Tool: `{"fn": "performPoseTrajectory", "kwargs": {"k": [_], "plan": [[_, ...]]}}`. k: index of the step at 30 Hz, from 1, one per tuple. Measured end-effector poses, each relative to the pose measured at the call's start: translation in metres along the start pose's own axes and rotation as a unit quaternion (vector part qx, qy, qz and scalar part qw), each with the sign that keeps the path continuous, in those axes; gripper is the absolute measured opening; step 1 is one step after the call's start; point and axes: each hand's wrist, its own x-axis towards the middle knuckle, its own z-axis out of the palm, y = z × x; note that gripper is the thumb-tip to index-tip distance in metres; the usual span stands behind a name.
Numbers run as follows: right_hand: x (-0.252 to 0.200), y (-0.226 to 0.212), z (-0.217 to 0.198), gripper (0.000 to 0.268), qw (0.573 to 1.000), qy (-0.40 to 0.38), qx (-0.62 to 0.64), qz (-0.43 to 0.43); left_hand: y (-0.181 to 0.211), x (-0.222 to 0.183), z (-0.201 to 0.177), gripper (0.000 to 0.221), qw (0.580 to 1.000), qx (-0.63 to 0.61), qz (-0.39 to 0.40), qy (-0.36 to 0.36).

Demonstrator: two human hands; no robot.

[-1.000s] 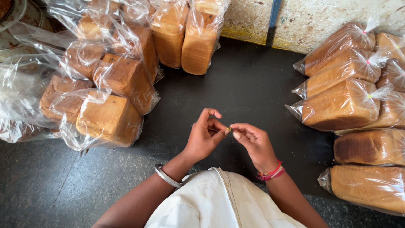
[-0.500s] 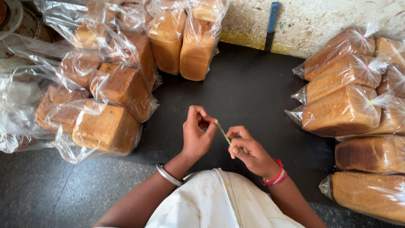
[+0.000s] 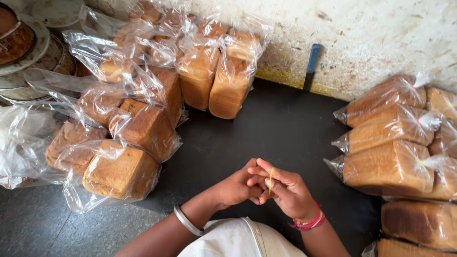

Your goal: The person places a loaf of bread into a plastic bag, twists the open end of the bag, and secures it by wrapping a rubber band around the twist.

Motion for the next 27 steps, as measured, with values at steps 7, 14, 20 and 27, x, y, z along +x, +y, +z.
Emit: {"fn": "performPoseTrajectory", "kwargs": {"k": [7,14,20,27], "plan": [[0.015,-0.017,-0.011,0.082,0.989,-0.128,-0.025,0.063,0.079,0.016,-0.065,0.018,0.809,0.504,0.160,0.258],[0.010,-0.018,0.002,0.084,0.993,-0.052,-0.090,0.062,0.128,0.078,-0.103,0.051,0.436,0.719,0.350,0.412],[-0.029,-0.012,-0.003,0.065,0.983,-0.014,-0.183,0.030,0.141,0.076,-0.111,0.024,0.460,0.798,0.198,0.335],[-0.058,0.013,0.002,0.056,0.986,0.097,-0.101,0.089,0.145,0.028,-0.078,0.018,0.485,0.792,0.256,0.267]]}}
